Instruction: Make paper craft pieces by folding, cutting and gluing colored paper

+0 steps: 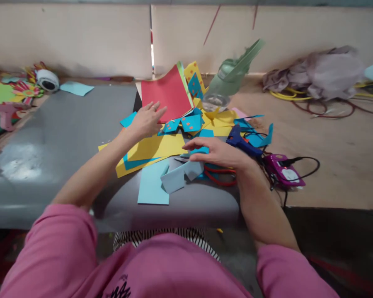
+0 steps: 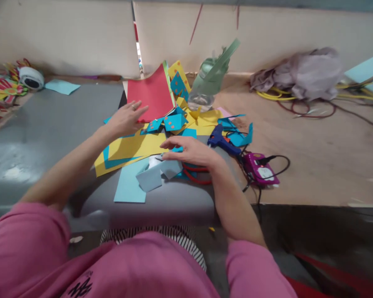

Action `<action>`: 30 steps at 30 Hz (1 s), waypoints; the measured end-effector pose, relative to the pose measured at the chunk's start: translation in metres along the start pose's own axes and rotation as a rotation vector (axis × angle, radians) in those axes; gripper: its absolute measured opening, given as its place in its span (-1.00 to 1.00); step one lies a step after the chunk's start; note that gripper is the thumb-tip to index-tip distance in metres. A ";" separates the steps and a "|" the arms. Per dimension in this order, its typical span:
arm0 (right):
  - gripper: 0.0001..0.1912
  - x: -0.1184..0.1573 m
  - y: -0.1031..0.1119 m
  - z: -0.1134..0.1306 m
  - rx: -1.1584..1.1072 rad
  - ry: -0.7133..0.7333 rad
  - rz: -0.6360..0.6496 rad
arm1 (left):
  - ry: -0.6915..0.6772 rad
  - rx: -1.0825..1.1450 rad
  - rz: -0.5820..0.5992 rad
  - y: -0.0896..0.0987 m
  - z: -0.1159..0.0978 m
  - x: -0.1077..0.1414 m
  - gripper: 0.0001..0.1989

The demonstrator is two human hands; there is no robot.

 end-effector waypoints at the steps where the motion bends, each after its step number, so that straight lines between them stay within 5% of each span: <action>1: -0.45 0.002 0.000 0.001 0.000 0.026 0.065 | -0.002 0.082 0.012 0.007 -0.004 0.017 -0.50; 6: -0.58 0.001 -0.001 0.001 0.016 0.076 0.191 | 0.031 0.496 0.386 0.001 -0.037 0.098 -0.53; 9: -0.60 -0.001 0.003 0.008 0.032 0.063 0.086 | -0.035 0.537 0.321 -0.008 -0.041 0.117 -0.65; 14: -0.57 0.015 0.021 0.025 0.131 0.022 -0.244 | 0.078 0.550 0.024 0.006 -0.005 0.118 -0.72; 19: -0.74 0.051 0.024 0.005 0.372 -0.204 -0.258 | 0.238 0.528 -0.070 0.018 0.033 0.124 -0.66; 26: -0.76 0.102 0.042 -0.041 0.559 -0.465 -0.309 | 0.402 0.565 0.073 -0.003 0.095 0.094 -0.72; 30: -0.75 0.118 0.054 -0.057 0.631 -0.598 -0.317 | 0.398 0.702 0.070 -0.010 0.104 0.068 -0.67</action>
Point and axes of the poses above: each hand's wrist, its own x-axis away from the middle knuckle, its own y-axis out of the back of the hand, z = x × y, the point moved 4 cm from there along -x, towards the middle knuckle, and after that the axes turned 10 degrees about x, right-handed, at the moved point
